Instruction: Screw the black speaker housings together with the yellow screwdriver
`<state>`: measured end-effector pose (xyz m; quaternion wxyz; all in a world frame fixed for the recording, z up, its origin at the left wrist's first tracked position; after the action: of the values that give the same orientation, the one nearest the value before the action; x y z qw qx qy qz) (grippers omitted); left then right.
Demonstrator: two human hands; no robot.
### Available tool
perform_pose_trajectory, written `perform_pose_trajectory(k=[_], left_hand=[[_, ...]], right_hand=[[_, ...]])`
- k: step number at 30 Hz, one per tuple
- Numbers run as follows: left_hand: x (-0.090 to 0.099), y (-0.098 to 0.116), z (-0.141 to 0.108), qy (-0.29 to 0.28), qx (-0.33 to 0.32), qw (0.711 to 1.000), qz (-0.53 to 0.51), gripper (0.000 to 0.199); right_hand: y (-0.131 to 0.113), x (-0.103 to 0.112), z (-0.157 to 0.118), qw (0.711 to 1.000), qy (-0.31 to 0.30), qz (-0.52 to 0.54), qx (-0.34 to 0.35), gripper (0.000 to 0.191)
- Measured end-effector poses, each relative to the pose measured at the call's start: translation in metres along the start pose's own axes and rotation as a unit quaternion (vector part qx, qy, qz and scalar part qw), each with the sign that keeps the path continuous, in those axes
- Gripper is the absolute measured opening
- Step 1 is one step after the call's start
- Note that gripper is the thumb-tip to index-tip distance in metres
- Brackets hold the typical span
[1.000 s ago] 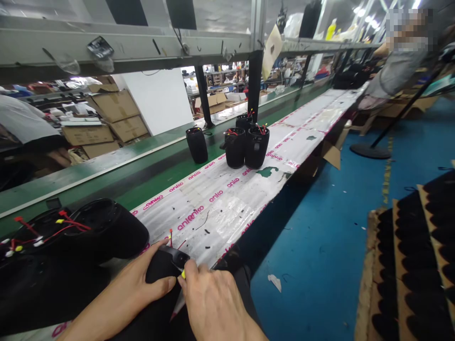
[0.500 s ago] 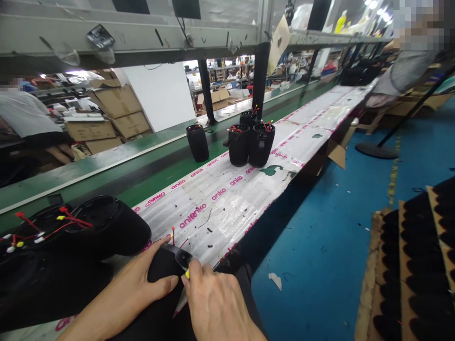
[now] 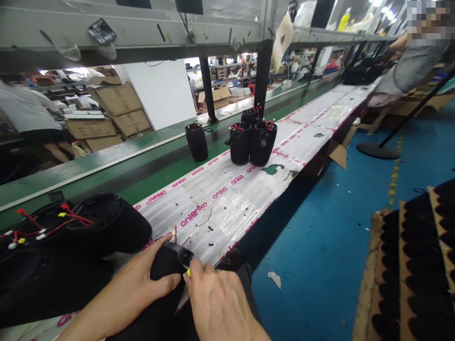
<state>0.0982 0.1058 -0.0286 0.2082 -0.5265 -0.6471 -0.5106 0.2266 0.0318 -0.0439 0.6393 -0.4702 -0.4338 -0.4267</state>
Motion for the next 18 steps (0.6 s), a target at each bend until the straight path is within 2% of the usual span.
perform_pose_trajectory(k=[3,9,12,15,18], left_hand=[[-0.002,0.003,-0.001,0.002,0.003,1.000,0.022,0.086],[-0.003,0.007,-0.001,0.017,0.017,0.998,0.063,0.092],[-0.003,0.010,0.001,0.007,0.028,0.997,0.071,0.093],[-0.003,0.011,0.004,0.003,0.042,0.996,0.078,0.094],[-0.004,0.010,0.005,0.004,0.030,0.996,0.078,0.094]], right_hand=[[-0.002,0.002,0.000,0.999,-0.012,-0.042,0.005,0.003],[-0.001,0.002,0.013,0.979,-0.197,-0.045,-0.028,0.017],[0.000,0.005,0.020,0.967,-0.250,-0.011,-0.044,0.030],[0.001,0.003,0.022,0.959,-0.280,0.000,-0.055,0.044],[-0.001,0.001,0.022,0.963,-0.265,-0.011,-0.049,0.043]])
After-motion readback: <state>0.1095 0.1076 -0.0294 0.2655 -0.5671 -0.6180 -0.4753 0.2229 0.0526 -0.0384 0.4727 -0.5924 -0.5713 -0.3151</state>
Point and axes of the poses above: each hand's wrist, its own z-axis towards the middle knuckle, its own x-axis out of the back of the hand, y = z × x, the point moved 8 cm from there along z, towards the middle knuckle, and after that the axes turned 2 degrees about x, right-handed, at the moved point
